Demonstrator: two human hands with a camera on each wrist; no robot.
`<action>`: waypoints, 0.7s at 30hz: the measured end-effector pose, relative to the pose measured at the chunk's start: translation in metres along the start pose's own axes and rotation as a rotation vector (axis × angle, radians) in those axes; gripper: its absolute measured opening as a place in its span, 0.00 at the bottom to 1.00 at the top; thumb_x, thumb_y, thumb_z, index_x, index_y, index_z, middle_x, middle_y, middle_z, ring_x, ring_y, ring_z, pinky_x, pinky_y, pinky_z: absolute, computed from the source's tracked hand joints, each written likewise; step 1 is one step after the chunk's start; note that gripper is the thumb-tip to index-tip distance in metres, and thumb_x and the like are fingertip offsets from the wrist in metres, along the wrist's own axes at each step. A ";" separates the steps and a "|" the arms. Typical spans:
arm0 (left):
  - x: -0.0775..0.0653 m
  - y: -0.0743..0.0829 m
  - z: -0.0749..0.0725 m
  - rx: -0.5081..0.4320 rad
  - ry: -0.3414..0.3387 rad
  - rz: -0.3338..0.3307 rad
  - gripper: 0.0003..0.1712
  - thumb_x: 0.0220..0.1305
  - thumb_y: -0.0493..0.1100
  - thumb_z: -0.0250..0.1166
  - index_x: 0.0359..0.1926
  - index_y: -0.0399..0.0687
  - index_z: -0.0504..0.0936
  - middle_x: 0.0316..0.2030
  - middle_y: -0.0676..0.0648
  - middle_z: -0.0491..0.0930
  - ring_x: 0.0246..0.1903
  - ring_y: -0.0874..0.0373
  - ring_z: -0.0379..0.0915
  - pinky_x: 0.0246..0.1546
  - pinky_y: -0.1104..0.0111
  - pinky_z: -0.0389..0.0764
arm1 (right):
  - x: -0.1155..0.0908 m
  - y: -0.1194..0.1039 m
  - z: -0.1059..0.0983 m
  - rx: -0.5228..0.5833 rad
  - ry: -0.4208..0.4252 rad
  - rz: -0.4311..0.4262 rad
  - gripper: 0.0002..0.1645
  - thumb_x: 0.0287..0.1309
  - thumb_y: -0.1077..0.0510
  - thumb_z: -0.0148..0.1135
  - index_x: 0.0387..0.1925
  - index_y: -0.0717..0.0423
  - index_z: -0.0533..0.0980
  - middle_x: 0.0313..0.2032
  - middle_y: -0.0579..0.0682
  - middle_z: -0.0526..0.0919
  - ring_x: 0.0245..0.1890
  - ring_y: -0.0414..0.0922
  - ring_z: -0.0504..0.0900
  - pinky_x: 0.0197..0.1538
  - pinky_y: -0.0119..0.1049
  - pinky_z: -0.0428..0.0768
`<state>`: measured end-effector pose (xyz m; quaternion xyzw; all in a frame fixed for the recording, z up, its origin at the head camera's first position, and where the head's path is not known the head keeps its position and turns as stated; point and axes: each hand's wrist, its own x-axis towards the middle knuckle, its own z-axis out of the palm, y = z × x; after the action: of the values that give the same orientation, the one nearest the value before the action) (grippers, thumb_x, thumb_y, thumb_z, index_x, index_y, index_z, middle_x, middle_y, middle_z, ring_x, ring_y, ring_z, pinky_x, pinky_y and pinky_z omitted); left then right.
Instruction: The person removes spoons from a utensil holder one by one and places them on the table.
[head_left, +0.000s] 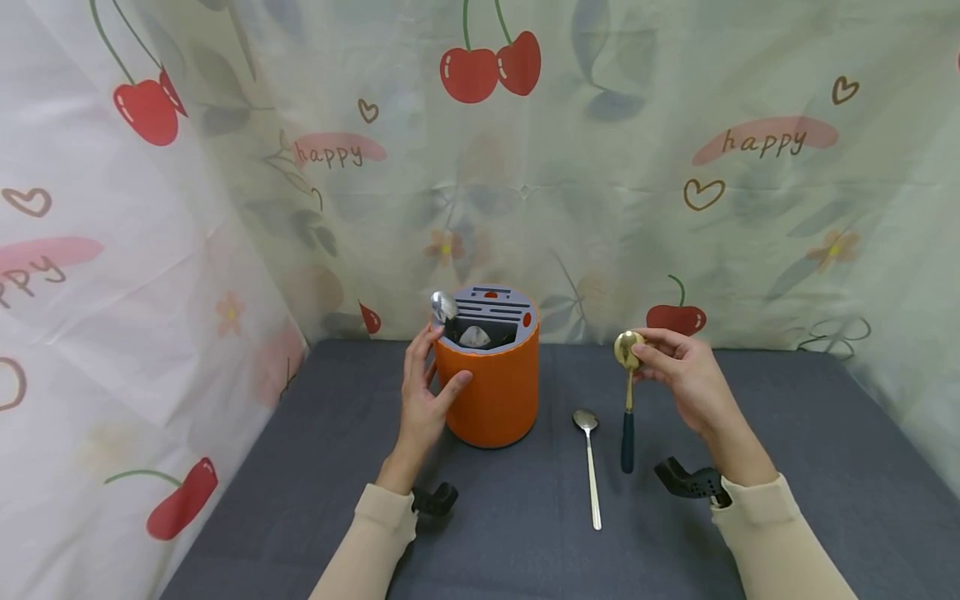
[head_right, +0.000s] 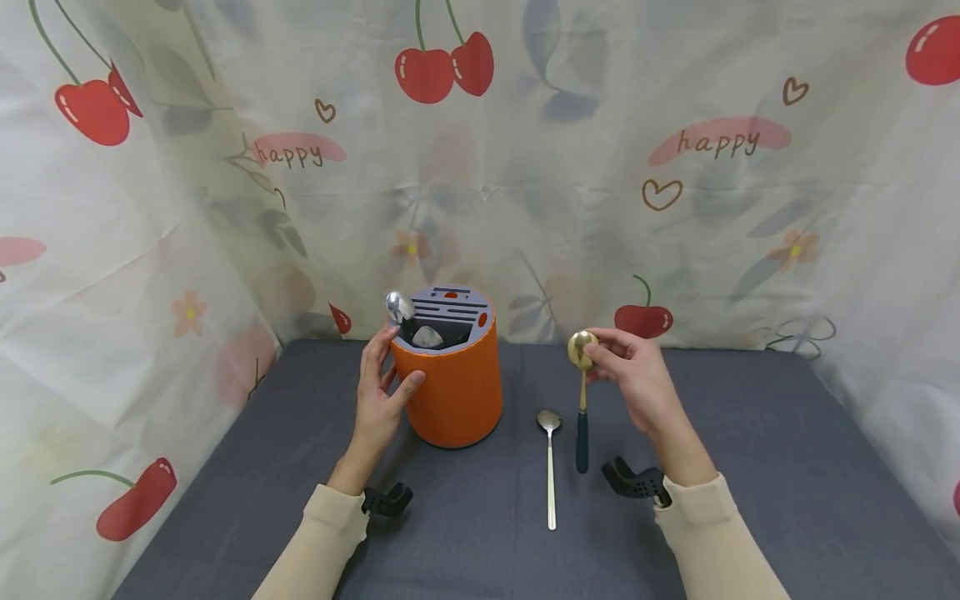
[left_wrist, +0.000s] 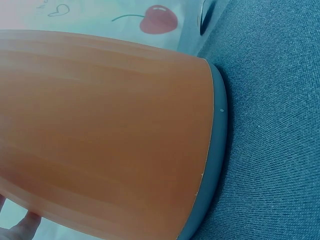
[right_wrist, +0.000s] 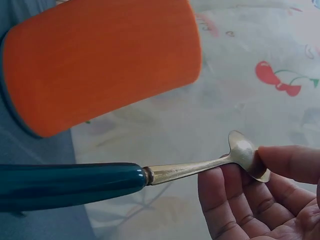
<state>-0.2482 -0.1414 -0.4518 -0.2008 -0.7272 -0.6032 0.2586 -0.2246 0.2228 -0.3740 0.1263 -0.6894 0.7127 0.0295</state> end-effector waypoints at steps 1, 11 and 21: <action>0.000 -0.001 0.000 0.001 -0.002 0.008 0.40 0.69 0.40 0.72 0.77 0.55 0.64 0.79 0.50 0.55 0.76 0.49 0.54 0.69 0.30 0.57 | 0.000 0.002 -0.001 -0.019 0.001 0.015 0.25 0.74 0.61 0.63 0.64 0.73 0.73 0.43 0.44 0.88 0.39 0.41 0.86 0.41 0.35 0.87; 0.000 0.000 0.000 0.011 -0.004 0.005 0.41 0.69 0.39 0.71 0.77 0.59 0.64 0.79 0.52 0.55 0.76 0.50 0.54 0.69 0.30 0.58 | -0.006 0.032 -0.013 -0.152 0.002 0.138 0.31 0.74 0.58 0.63 0.68 0.76 0.69 0.42 0.43 0.88 0.36 0.44 0.87 0.41 0.42 0.89; 0.000 0.028 0.002 -0.011 0.000 -0.029 0.40 0.68 0.31 0.69 0.76 0.43 0.63 0.78 0.40 0.54 0.75 0.42 0.53 0.69 0.28 0.55 | -0.009 0.056 -0.017 -0.137 -0.005 0.187 0.25 0.73 0.63 0.61 0.65 0.72 0.71 0.35 0.47 0.89 0.28 0.45 0.86 0.38 0.43 0.89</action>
<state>-0.2310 -0.1344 -0.4302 -0.1918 -0.7267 -0.6108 0.2489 -0.2309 0.2384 -0.4306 0.0610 -0.7453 0.6632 -0.0303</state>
